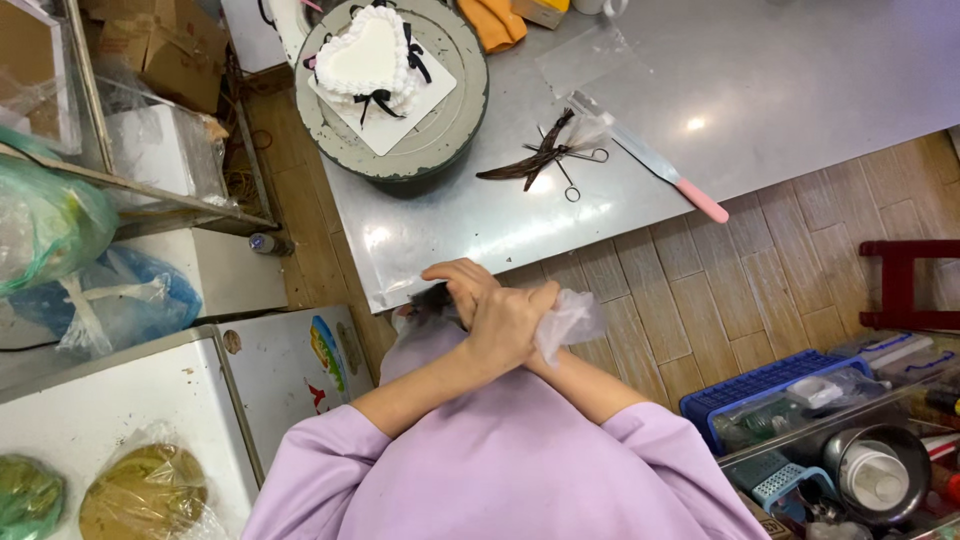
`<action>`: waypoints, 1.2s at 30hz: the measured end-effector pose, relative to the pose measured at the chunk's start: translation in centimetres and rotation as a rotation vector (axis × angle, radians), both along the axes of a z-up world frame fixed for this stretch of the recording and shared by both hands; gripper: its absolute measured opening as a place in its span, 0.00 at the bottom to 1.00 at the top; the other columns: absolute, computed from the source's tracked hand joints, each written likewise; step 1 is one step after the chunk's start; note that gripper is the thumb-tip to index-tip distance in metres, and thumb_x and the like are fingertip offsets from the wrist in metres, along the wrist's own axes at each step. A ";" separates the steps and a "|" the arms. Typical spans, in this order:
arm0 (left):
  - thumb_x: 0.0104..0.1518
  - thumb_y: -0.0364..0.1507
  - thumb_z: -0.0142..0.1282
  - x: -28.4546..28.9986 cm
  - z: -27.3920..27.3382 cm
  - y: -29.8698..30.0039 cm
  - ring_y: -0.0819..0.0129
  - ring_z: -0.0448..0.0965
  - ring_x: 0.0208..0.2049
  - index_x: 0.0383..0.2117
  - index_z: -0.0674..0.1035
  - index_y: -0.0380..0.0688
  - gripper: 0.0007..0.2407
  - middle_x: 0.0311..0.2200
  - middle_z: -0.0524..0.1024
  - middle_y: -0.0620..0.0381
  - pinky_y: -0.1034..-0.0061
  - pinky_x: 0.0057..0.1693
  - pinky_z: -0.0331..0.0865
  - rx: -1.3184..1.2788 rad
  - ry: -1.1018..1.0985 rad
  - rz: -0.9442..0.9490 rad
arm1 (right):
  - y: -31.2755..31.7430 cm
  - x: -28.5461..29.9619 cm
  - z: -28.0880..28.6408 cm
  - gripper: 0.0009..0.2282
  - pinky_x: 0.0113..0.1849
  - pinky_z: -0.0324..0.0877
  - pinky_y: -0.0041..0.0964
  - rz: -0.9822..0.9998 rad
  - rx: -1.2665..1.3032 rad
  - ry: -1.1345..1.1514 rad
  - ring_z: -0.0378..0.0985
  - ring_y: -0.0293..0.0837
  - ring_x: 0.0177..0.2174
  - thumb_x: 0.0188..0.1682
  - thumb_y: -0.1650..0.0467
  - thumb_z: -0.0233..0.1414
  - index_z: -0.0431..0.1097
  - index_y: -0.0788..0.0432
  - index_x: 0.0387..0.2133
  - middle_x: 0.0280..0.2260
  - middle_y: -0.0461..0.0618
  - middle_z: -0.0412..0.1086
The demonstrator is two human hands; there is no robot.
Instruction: The person prepares piping bags for cake decoration by handling dark chocolate strips, cutting them with scissors, and placing them into clear plastic piping bags. They then twist the tops of the bags to secure the contents.
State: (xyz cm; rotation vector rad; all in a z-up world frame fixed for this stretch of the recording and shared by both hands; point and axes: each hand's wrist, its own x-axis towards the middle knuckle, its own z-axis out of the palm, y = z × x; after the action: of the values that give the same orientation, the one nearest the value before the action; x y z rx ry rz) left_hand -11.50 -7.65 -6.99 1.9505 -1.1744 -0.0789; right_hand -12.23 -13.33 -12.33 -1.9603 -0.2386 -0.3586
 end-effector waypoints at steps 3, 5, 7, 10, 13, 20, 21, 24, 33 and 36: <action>0.46 0.25 0.62 -0.4 0.8 0.1 0.47 0.81 0.26 0.32 0.75 0.38 0.10 0.24 0.78 0.45 0.60 0.33 0.72 -0.013 0.025 -0.027 | 1.4 1.0 1.9 0.19 0.51 0.69 0.42 -0.010 0.105 -0.003 0.76 0.51 0.47 0.63 0.61 0.36 0.71 0.61 0.44 0.45 0.54 0.75; 0.47 0.25 0.62 -0.6 1.1 -0.1 0.47 0.81 0.26 0.32 0.75 0.39 0.09 0.24 0.78 0.45 0.60 0.33 0.72 0.011 0.036 -0.034 | 1.9 1.4 2.3 0.19 0.51 0.69 0.42 0.007 0.105 0.033 0.77 0.51 0.46 0.63 0.61 0.36 0.72 0.61 0.43 0.44 0.53 0.75; 0.46 0.25 0.62 -0.6 1.3 -0.4 0.48 0.81 0.25 0.30 0.75 0.39 0.09 0.23 0.78 0.46 0.59 0.32 0.71 0.059 0.039 -0.035 | 2.1 1.7 2.1 0.19 0.50 0.69 0.42 0.025 0.095 0.079 0.77 0.51 0.45 0.63 0.61 0.36 0.72 0.60 0.42 0.43 0.52 0.76; 0.50 0.25 0.60 0.1 1.4 -1.1 0.50 0.82 0.32 0.35 0.74 0.41 0.08 0.29 0.79 0.48 0.60 0.39 0.73 0.099 0.043 -0.015 | 1.3 1.7 0.9 0.19 0.53 0.68 0.43 0.165 0.265 0.224 0.75 0.49 0.47 0.64 0.61 0.36 0.71 0.61 0.44 0.45 0.52 0.74; 0.59 0.31 0.62 1.9 1.7 -2.7 0.52 0.79 0.39 0.48 0.75 0.43 0.14 0.42 0.79 0.48 0.58 0.51 0.70 0.151 0.150 0.048 | -0.4 2.9 -1.1 0.19 0.58 0.62 0.41 0.368 0.510 0.319 0.71 0.45 0.53 0.64 0.61 0.37 0.70 0.62 0.48 0.48 0.51 0.73; 0.53 0.37 0.66 5.5 1.2 -0.8 0.51 0.62 0.66 0.63 0.64 0.40 0.33 0.63 0.64 0.43 0.52 0.71 0.51 -0.146 -0.105 0.169 | -5.9 1.9 -4.9 0.08 0.39 0.68 0.35 -0.250 1.312 0.446 0.68 0.34 0.31 0.59 0.61 0.43 0.66 0.48 0.36 0.28 0.36 0.64; 0.53 0.36 0.66 5.9 0.7 0.2 0.49 0.64 0.64 0.62 0.66 0.39 0.31 0.62 0.66 0.43 0.54 0.70 0.54 -0.108 -0.050 0.194 | -7.1 1.5 -4.9 0.15 0.34 0.66 0.37 -0.334 1.381 0.350 0.60 0.35 0.22 0.65 0.61 0.46 0.64 0.49 0.27 0.18 0.36 0.55; 0.57 0.32 0.63 6.3 -1.6 2.3 0.53 0.74 0.58 0.54 0.76 0.39 0.19 0.55 0.75 0.48 0.63 0.63 0.66 0.005 0.279 0.179 | -10.3 1.0 -3.8 0.27 0.29 0.64 0.37 -0.389 1.440 0.167 0.49 0.36 0.13 0.57 0.46 0.35 0.49 0.46 0.14 0.09 0.36 0.43; 0.60 0.21 0.61 5.0 -7.7 2.5 0.75 0.80 0.41 0.42 0.83 0.34 0.07 0.40 0.80 0.55 0.81 0.50 0.75 -0.369 1.012 0.179 | -11.5 1.5 1.0 0.27 0.24 0.53 0.33 -0.458 1.383 -0.074 0.42 0.35 0.12 0.59 0.47 0.34 0.46 0.48 0.15 0.10 0.37 0.41; 0.57 0.21 0.63 5.2 -7.9 2.4 0.75 0.79 0.37 0.42 0.82 0.34 0.08 0.36 0.81 0.57 0.81 0.47 0.74 -0.391 1.041 0.259 | -11.0 1.9 1.8 0.26 0.23 0.52 0.32 -0.469 1.313 -0.115 0.42 0.35 0.12 0.59 0.47 0.33 0.46 0.48 0.16 0.10 0.37 0.41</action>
State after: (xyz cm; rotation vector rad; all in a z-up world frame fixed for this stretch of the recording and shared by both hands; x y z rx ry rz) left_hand -6.29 -5.27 -14.91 1.3619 -0.2162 -0.5978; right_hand -10.35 -24.33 -10.50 -0.6679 0.3423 -0.7016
